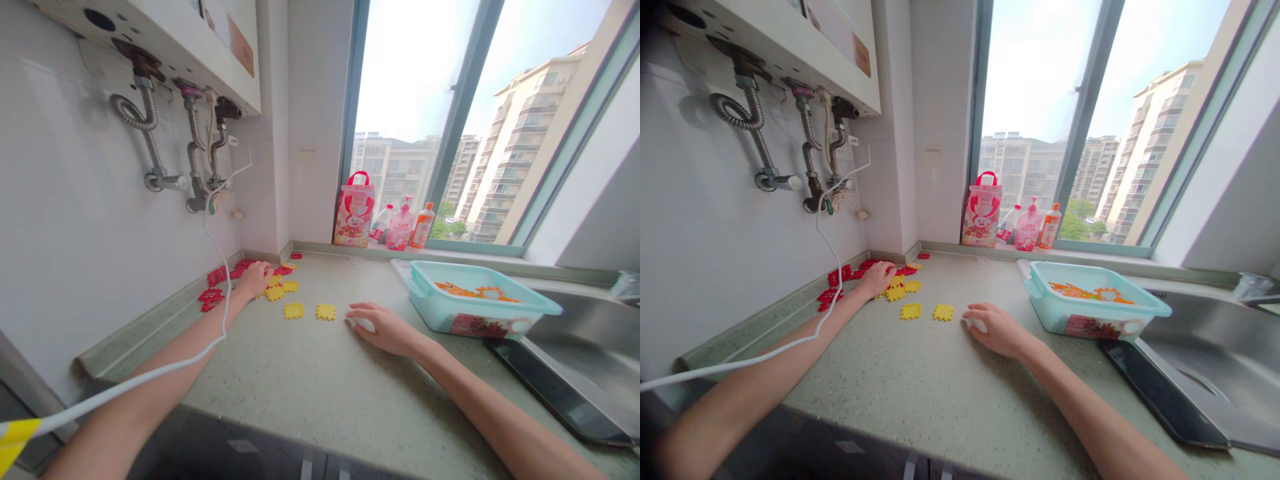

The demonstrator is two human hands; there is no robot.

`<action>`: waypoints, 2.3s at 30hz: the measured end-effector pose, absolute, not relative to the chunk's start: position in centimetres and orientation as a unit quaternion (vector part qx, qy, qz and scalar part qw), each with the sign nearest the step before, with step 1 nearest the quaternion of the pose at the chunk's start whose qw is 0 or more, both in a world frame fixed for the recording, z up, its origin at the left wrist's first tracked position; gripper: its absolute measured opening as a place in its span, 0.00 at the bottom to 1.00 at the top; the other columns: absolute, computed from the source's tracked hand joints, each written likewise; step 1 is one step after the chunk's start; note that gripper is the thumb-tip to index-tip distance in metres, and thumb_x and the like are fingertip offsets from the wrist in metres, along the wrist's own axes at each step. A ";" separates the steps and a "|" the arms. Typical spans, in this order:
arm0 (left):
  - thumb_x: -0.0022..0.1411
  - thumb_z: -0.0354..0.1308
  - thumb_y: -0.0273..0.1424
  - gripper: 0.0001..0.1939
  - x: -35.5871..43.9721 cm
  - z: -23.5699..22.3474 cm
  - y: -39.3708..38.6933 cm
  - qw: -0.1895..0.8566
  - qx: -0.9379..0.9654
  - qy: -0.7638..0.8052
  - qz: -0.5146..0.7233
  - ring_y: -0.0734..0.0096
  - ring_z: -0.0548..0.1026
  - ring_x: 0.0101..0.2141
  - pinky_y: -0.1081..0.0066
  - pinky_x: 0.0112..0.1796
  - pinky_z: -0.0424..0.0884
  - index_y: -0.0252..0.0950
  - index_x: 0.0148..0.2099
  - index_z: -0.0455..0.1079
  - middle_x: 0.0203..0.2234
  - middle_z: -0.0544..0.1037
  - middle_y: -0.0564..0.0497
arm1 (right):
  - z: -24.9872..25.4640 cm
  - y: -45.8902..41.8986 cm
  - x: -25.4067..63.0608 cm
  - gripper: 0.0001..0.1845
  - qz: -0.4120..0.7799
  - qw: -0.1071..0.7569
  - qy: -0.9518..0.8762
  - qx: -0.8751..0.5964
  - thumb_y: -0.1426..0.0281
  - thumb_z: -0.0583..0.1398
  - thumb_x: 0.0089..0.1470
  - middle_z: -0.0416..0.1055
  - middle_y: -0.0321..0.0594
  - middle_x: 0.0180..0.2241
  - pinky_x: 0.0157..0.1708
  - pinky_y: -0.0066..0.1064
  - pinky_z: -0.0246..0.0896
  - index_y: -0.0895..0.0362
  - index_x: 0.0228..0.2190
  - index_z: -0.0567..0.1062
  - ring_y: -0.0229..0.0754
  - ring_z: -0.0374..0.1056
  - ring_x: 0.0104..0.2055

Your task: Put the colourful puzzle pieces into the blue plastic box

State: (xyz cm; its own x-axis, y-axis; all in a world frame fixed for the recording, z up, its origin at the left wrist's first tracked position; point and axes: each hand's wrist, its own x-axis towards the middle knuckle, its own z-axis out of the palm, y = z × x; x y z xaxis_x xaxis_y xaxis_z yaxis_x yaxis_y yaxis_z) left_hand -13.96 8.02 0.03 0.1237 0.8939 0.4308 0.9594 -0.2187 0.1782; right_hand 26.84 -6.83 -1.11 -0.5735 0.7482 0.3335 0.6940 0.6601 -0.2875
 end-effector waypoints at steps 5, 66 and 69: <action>0.73 0.49 0.47 0.28 -14.9 -0.8 9.3 0.072 -0.705 -0.678 -0.194 0.47 0.73 0.57 0.57 0.57 0.69 0.31 0.61 0.73 0.57 0.75 0.34 | -0.9 -7.0 26.7 0.19 0.067 0.221 -0.883 -0.409 0.66 0.60 0.63 0.74 0.46 0.60 0.63 0.48 0.66 0.50 0.54 0.80 0.53 0.72 0.61; 0.66 0.60 0.33 0.12 -15.8 3.7 6.7 0.132 -0.748 -0.647 -0.065 0.33 0.78 0.47 0.37 0.55 0.61 0.32 0.36 0.81 0.35 0.82 0.31 | -0.8 -6.6 26.1 0.18 0.055 0.233 -0.891 -0.386 0.71 0.61 0.63 0.78 0.45 0.56 0.60 0.43 0.66 0.54 0.53 0.79 0.50 0.72 0.57; 0.61 0.64 0.33 0.08 -16.5 3.6 7.4 0.111 -0.760 -0.639 -0.039 0.36 0.80 0.45 0.41 0.54 0.64 0.33 0.33 0.81 0.32 0.82 0.34 | -0.8 -6.6 26.2 0.18 0.062 0.231 -0.891 -0.387 0.70 0.61 0.63 0.77 0.45 0.56 0.60 0.44 0.66 0.53 0.53 0.79 0.50 0.72 0.57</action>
State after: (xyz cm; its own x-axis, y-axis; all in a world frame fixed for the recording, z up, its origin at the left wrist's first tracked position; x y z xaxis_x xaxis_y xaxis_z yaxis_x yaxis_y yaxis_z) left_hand -16.53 7.39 3.56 0.1802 0.9627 0.2016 0.9802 -0.1588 -0.1183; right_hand 26.15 -6.61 -0.84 -0.5941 0.7176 0.3633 0.6605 0.6930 -0.2888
